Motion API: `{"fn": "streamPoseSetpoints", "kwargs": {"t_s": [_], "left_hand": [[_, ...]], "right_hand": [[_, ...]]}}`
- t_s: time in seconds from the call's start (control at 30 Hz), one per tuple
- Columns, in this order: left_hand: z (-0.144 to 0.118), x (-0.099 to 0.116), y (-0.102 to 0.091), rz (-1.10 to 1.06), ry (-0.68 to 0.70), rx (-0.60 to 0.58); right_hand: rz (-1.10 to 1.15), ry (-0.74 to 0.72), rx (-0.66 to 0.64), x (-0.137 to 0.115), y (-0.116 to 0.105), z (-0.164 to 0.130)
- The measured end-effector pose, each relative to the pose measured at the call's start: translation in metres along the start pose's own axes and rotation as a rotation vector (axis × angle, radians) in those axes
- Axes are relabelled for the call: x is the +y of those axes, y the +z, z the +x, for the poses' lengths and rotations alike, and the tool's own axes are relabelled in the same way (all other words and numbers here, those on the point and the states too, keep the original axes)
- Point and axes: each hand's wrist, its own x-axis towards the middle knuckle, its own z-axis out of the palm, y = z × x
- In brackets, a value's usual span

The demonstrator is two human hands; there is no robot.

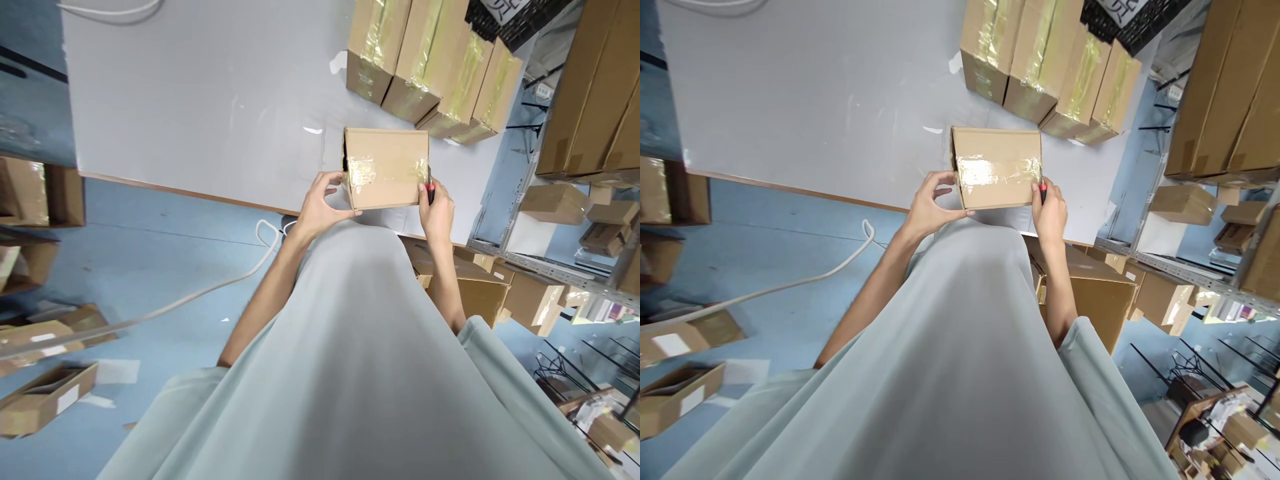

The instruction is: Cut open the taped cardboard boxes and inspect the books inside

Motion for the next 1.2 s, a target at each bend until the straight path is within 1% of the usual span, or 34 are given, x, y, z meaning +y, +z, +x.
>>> {"fn": "streamPoseSetpoints", "kwargs": {"t_s": [0.17,0.3,0.47,0.6,0.7,0.77,0.8,0.87,0.93,1.0,1.07,1.2], "left_hand": [[0.007,-0.003,-0.008,0.07,0.041,-0.008],[0.004,-0.003,-0.006,0.11,0.049,0.03],[-0.004,0.0,-0.004,0.089,0.047,0.044],[-0.006,0.001,-0.004,0.084,0.054,0.053],[-0.003,0.002,-0.005,0.099,0.038,0.052],[-0.001,0.002,-0.006,0.109,0.031,0.054],[0.0,0.002,-0.006,0.114,0.032,0.054],[0.001,0.003,-0.007,0.115,0.044,0.051],[0.002,0.004,-0.007,0.109,0.059,0.049],[0.001,0.005,-0.007,0.107,0.073,0.049],[0.001,0.005,-0.007,0.106,0.086,0.053],[0.001,0.002,-0.006,0.08,0.103,0.054]], "right_hand": [[-0.018,0.011,-0.015,-0.002,-0.001,-0.001],[-0.02,0.014,-0.023,-0.002,-0.001,0.001],[-0.027,0.025,-0.02,-0.004,0.002,0.001],[-0.045,0.082,0.01,-0.012,-0.005,-0.001],[-0.044,0.138,0.052,-0.034,-0.021,-0.008],[-0.025,0.136,0.009,-0.058,-0.032,-0.016],[-0.012,0.108,-0.047,-0.073,-0.037,-0.021],[0.009,-0.003,-0.206,-0.105,-0.041,-0.028],[0.004,-0.128,-0.354,-0.133,-0.04,-0.032],[-0.038,-0.192,-0.448,-0.154,-0.036,-0.032],[-0.11,-0.189,-0.499,-0.167,-0.032,-0.029],[-0.246,-0.123,-0.545,-0.179,-0.032,-0.023]]}}
